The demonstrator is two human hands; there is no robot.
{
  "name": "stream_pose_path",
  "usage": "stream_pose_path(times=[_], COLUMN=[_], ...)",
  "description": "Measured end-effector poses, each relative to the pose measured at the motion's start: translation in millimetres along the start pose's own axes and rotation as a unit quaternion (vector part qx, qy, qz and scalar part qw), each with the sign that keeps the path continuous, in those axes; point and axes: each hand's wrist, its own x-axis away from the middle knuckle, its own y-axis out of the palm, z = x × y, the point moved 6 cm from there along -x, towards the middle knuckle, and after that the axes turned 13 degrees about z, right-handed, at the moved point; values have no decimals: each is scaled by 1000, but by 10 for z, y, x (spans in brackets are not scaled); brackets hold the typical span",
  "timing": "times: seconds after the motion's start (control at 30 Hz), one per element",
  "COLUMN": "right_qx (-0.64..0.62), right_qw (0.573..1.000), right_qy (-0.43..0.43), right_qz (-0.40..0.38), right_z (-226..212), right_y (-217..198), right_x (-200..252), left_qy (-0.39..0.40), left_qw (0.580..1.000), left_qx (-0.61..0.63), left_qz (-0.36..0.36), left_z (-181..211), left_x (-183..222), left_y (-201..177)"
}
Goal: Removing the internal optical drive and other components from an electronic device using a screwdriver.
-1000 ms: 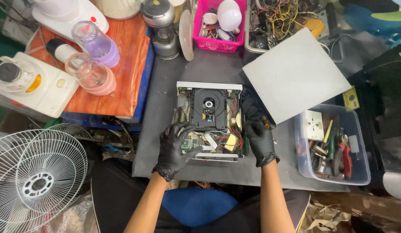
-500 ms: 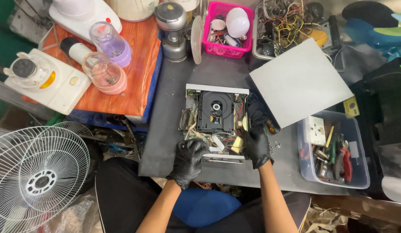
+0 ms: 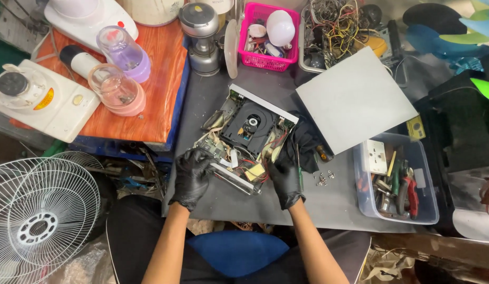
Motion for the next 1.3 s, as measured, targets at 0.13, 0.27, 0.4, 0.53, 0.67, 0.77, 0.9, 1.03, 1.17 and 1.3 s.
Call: stream_pose_path(times=[0.13,0.27,0.4,0.53,0.67,0.77,0.9,1.03,1.17,1.3], right_qx=[18,51,24,32,45,54,89,149,210,219], right_qw=[999,993,995,990,983,983,976,976,970,970], right_qy=[32,85,90,-111,-178,-174,-194,-156,-124,-100], right_qz=[7,-61,37,82,-5,-29,-30,-25,-25,-16], right_z=[492,532,724,-165,-336,-207,-217,237,419,463], right_y=[154,53,-255,-484,-234,-87,-45,-6,-114,-223], right_x=[-30,-201,-789,-1209,-1232,-1306,-1291,-1421,-1331,-1233], left_qy=[-29,-54,-112,-197,-257,-261,-289,-213,-167,-131], left_qw=[999,996,984,964,946,950,948,964,972,974], left_qx=[32,76,92,89,96,87,113,101,88,100], left_qz=[-10,-6,103,153,171,146,75,122,139,156], left_z=[44,271,907,1070,1125,1147,1177,1081,952,827], left_x=[-145,-55,-44,275,392,401,324,276,354,364], left_y=[-185,-61,-277,-6,189,267,232,191,160,110])
